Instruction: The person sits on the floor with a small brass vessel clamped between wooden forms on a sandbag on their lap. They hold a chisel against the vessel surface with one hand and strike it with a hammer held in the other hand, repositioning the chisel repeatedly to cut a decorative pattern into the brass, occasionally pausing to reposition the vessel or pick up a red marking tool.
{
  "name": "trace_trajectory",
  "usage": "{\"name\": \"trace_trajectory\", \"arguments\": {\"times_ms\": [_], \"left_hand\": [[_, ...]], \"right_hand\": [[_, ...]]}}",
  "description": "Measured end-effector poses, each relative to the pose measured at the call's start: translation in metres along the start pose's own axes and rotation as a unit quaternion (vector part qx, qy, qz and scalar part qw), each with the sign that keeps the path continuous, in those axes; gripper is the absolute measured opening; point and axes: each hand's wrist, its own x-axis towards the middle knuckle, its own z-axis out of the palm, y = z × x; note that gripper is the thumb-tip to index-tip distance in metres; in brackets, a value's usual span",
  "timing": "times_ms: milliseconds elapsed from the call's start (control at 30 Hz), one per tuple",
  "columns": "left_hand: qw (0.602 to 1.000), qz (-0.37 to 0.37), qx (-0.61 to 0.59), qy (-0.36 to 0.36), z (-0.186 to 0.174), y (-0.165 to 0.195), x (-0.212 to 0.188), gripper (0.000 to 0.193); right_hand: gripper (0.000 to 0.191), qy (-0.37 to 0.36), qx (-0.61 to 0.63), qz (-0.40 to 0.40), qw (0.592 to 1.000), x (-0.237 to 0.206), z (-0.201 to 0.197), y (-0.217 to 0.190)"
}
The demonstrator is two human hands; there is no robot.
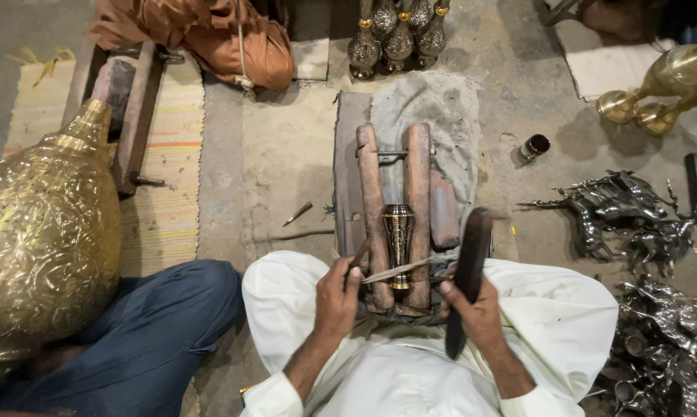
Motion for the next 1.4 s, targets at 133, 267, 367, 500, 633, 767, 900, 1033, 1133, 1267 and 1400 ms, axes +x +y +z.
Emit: {"name": "trace_trajectory", "arguments": {"times_ms": [133,267,367,500,633,767,900,1033,1133,1267,1400], "left_hand": [[1.0,-0.01,-0.023,-0.018,-0.012,-0.004,0.002,0.027],[0.999,0.037,-0.016,-0.026,-0.014,-0.003,0.006,0.027],[0.996,-0.037,-0.036,-0.067,-0.017,0.001,0.009,0.027],[0.992,-0.004,-0.033,-0.119,-0.025,0.006,0.012,0.027],[0.992,0.075,0.081,-0.068,-0.032,0.008,0.02,0.025],[0.997,0.053,0.036,-0.041,-0.039,0.009,0.04,0.023],[0.987,0.063,-0.127,-0.079,-0.042,0.011,0.068,0.023],[0.958,-0.022,-0.251,-0.138,-0.029,0.02,0.095,0.032],[0.964,0.018,-0.181,-0.192,-0.019,0.035,0.111,0.036],[0.963,0.051,0.011,-0.266,-0.011,0.062,0.122,0.039],[0.92,0.255,0.069,-0.29,0.001,0.083,0.131,0.032]], "right_hand": [[0.034,0.018,-0.045,-0.05,0.998,0.021,-0.021,-0.023],[0.039,-0.021,-0.165,-0.001,0.986,0.035,-0.033,-0.03],[0.035,-0.014,-0.223,0.032,0.974,0.032,-0.047,-0.023],[0.029,-0.041,-0.159,0.046,0.985,0.026,-0.066,-0.013],[0.03,-0.015,-0.16,0.09,0.983,0.018,-0.068,-0.012],[0.034,-0.01,-0.065,0.133,0.989,0.014,-0.057,-0.022],[0.04,-0.024,0.048,0.201,0.978,0.013,-0.052,-0.027],[0.041,-0.073,0.025,0.175,0.982,0.012,-0.055,-0.021],[0.042,-0.087,-0.002,0.172,0.981,0.007,-0.059,-0.017],[0.043,-0.074,-0.015,0.168,0.983,-0.002,-0.06,-0.019],[0.044,-0.077,-0.017,0.153,0.985,-0.008,-0.06,-0.021]]}}
